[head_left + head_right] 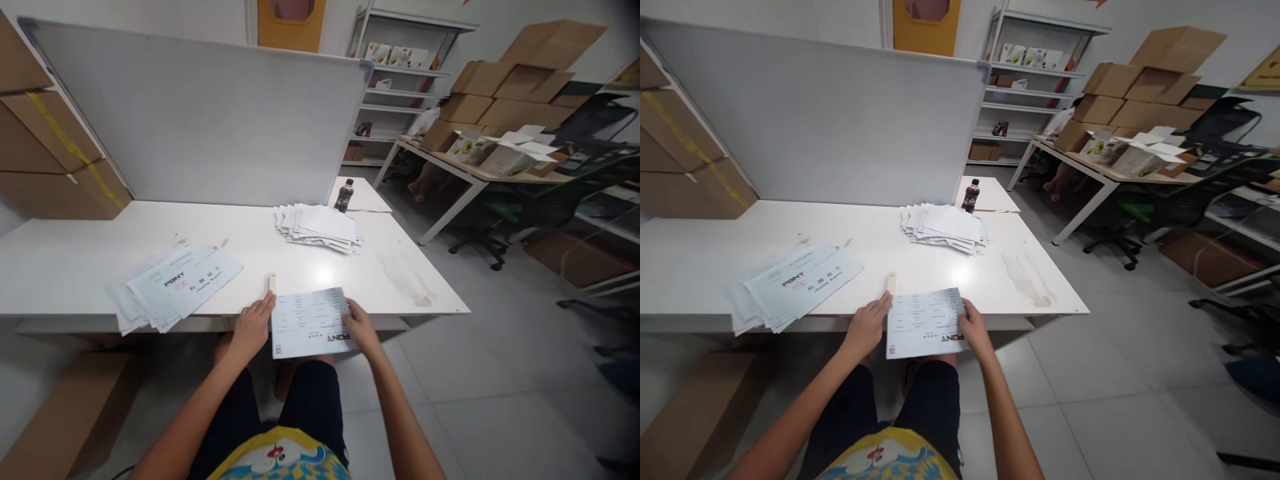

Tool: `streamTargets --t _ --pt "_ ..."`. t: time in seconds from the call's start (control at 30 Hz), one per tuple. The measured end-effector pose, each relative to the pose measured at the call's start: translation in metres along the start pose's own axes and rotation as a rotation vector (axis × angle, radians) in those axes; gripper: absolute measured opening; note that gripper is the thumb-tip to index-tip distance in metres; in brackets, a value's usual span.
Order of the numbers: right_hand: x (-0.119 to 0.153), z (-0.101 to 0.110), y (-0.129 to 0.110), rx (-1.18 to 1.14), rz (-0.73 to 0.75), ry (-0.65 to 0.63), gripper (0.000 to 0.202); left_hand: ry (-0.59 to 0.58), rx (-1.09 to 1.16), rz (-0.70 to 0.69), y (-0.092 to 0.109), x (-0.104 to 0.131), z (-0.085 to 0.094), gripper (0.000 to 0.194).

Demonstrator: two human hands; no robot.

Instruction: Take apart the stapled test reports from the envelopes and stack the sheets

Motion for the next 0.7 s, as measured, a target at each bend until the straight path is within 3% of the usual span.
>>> streamTargets --t 0.07,0.13,0.2,0.27,0.33,0.4,0.5,0.57,0.63,0.7 --pt "-0.024 0.019 0.0 0.01 0.003 -0.005 0.044 -0.068 0.061 -0.095 -0.009 -0.003 0.012 0.066" --pt "-0.053 0.042 0.003 -0.026 -0.01 0.08 0.045 -0.097 0.105 -0.125 -0.032 -0.007 0.028 0.066" --pt "-0.087 0.061 0.005 -0.083 0.003 0.205 0.047 -0.064 0.054 -0.024 -0.07 -0.009 0.045 0.067" --pt "-0.125 0.071 0.007 -0.101 0.009 0.31 0.048 -0.004 -0.089 0.161 -0.114 -0.005 0.057 0.068" --pt "-0.165 0.073 0.007 -0.067 -0.004 0.375 0.049 0.023 -0.197 0.328 -0.149 0.008 0.061 0.074" --pt "-0.203 0.068 0.007 -0.007 -0.016 0.398 0.048 -0.007 -0.223 0.4 -0.168 0.027 0.057 0.072" --pt "-0.249 0.055 0.005 0.072 -0.019 0.383 0.045 -0.026 -0.199 0.331 -0.166 0.051 0.046 0.058" --pt "-0.263 0.042 0.005 0.109 -0.009 0.381 0.045 0.027 -0.182 0.267 -0.155 0.062 0.042 0.053" --pt "-0.257 0.027 0.01 0.16 0.005 0.41 0.051 0.089 -0.154 0.258 -0.146 0.067 0.041 0.057" --pt "-0.231 0.012 0.016 0.236 0.077 0.466 0.057 0.145 -0.118 0.298 -0.138 0.071 0.042 0.061"
Point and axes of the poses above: each hand's wrist, its own x-axis away from the middle knuckle, its own z-axis out of the back of the hand, y = z × x, the point moved 5 cm from there along -x, towards the middle knuckle, and after that the axes turned 10 degrees about z, right-handed, at the moved point
